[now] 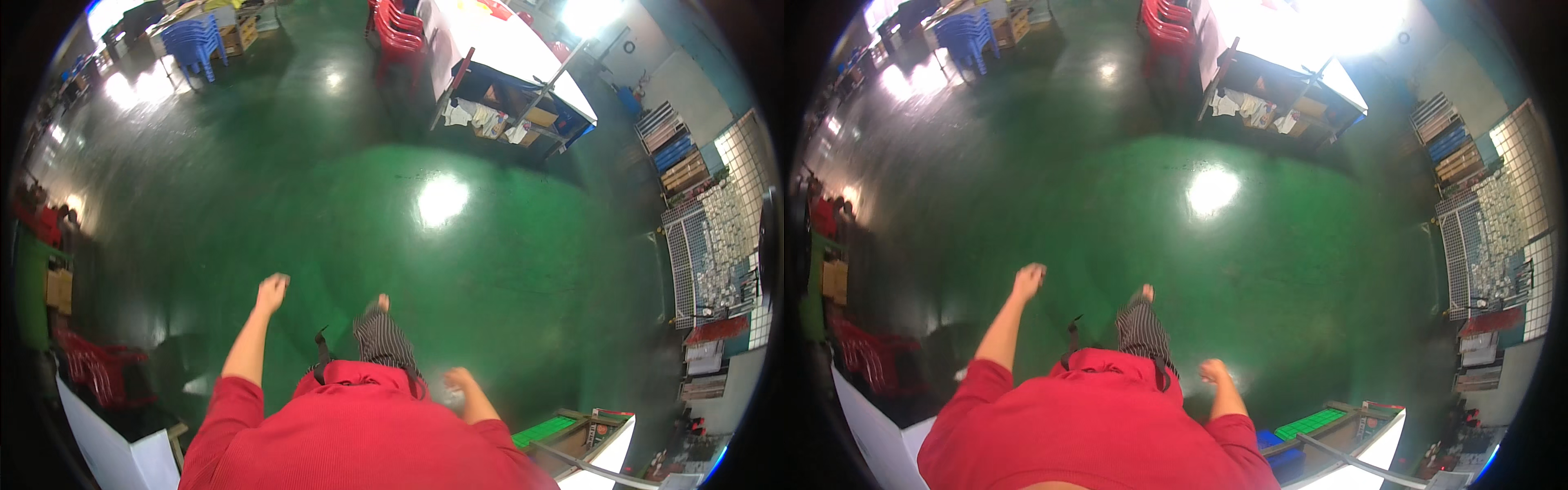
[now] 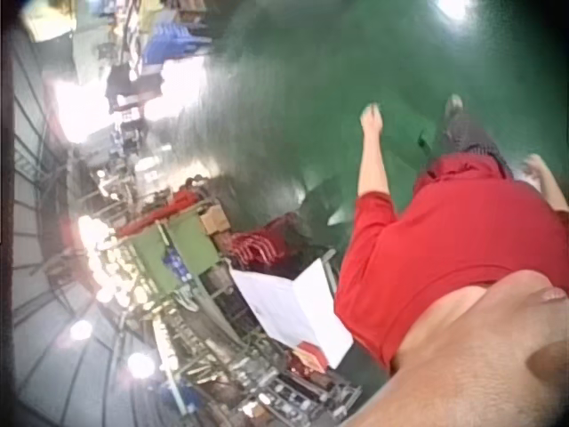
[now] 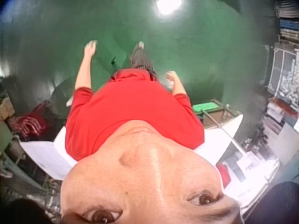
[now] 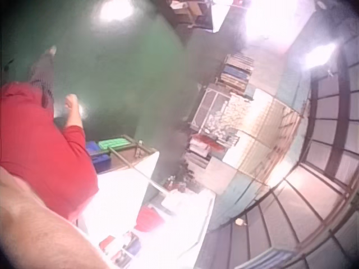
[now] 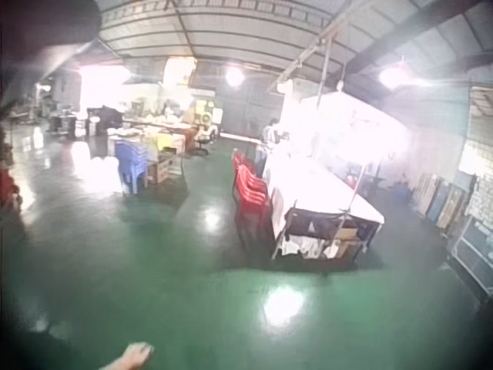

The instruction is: The person mops a green floor in an office using a flat mop. They move around desks and chairs, cleaning the floor systematically.

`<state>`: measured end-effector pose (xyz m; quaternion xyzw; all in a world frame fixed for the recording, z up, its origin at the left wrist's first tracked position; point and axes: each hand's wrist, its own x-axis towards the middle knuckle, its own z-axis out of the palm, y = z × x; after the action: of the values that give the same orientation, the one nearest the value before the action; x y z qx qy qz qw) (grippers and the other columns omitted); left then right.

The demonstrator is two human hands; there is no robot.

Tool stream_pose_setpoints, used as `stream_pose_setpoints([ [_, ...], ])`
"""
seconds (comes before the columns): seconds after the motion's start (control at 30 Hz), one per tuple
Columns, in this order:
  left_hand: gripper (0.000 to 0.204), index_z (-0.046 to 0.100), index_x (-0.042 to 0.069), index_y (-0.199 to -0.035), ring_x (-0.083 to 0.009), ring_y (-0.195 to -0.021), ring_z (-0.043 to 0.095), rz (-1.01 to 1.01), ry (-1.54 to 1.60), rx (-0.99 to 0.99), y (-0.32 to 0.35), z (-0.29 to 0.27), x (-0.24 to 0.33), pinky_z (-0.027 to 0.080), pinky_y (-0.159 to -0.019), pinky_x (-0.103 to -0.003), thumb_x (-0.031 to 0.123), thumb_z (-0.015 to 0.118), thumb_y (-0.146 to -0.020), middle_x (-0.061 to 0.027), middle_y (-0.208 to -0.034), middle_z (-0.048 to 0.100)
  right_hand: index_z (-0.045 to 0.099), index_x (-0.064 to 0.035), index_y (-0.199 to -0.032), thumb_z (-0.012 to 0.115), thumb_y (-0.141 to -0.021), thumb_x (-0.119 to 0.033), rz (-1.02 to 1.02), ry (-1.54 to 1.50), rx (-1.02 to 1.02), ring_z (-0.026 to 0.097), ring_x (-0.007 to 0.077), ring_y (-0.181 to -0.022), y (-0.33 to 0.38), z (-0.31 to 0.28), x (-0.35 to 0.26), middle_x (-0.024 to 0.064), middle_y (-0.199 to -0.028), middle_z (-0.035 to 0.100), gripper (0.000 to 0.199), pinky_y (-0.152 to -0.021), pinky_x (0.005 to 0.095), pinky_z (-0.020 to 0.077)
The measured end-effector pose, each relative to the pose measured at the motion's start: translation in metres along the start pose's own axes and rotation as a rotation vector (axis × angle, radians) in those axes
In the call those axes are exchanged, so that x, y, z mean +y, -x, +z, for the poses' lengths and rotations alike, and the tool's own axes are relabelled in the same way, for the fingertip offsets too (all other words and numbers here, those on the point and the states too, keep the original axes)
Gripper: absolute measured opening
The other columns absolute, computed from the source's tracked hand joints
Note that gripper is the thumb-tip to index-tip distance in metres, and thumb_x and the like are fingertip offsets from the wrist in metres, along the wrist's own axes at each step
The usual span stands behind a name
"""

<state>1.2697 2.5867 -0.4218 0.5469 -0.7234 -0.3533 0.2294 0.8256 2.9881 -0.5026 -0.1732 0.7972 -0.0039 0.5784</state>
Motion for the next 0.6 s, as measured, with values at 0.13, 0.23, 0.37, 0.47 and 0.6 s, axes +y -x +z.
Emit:
stream_pose_setpoints([
  [0.13,0.020,0.062,0.005,-0.094,-0.0243,-0.081,0.060,0.243,-0.153,0.055,-0.255,-0.003,0.100,0.047,-0.073,-0.034,0.018,0.049,-0.087,-0.0127,-0.088,0.063,0.061,-0.0074,-0.102,0.054,-0.084,-0.022,0.498,-0.401,0.158,0.066,0.0226,-0.080,-0.032,-0.110,-0.020,0.0155,-0.097,0.065,0.025,-0.068,0.0417,0.0509],
  [0.23,0.019,0.062,0.004,-0.096,-0.0263,-0.082,0.061,0.097,0.148,0.119,-0.356,0.036,0.177,0.047,-0.074,-0.035,0.016,0.051,-0.087,-0.0138,-0.090,0.063,0.063,-0.0052,-0.092,0.056,-0.080,-0.019,0.328,0.066,0.143,0.064,0.0275,-0.084,-0.126,-0.203,-0.151,0.0173,-0.094,0.064,0.020,-0.073,0.0421,0.0508],
  [0.37,0.018,0.063,0.003,-0.096,-0.0259,-0.087,0.061,0.102,0.085,-0.160,-0.405,0.057,0.226,0.047,-0.078,-0.034,0.014,0.052,-0.086,-0.0132,-0.093,0.063,0.060,-0.0036,-0.080,0.048,-0.079,-0.031,-0.682,0.559,0.497,0.061,0.0306,-0.071,-0.202,-0.314,-0.461,0.0166,-0.072,0.061,0.030,-0.068,0.0414,0.0483],
  [0.47,0.017,0.064,0.004,-0.094,-0.0272,-0.084,0.061,0.072,0.040,-0.188,-0.472,0.073,0.212,0.048,-0.075,-0.035,0.012,0.053,-0.084,-0.0139,-0.092,0.063,0.060,-0.0035,-0.099,0.054,-0.084,-0.026,-0.906,-0.025,0.316,0.062,0.0171,-0.065,-0.194,-0.392,-0.723,0.0087,-0.074,0.065,0.027,-0.062,0.0298,0.0483],
  [0.6,0.017,0.064,0.005,-0.094,-0.0272,-0.084,0.061,-0.164,-0.081,-0.214,-0.616,0.080,0.182,0.048,-0.075,-0.036,0.013,0.052,-0.084,-0.0133,-0.092,0.063,0.061,-0.0055,-0.098,0.052,-0.083,-0.021,-1.082,-0.085,0.203,0.064,0.0257,-0.076,-0.197,-0.459,-0.914,0.0141,-0.082,0.065,0.023,-0.071,0.0355,0.0489],
])
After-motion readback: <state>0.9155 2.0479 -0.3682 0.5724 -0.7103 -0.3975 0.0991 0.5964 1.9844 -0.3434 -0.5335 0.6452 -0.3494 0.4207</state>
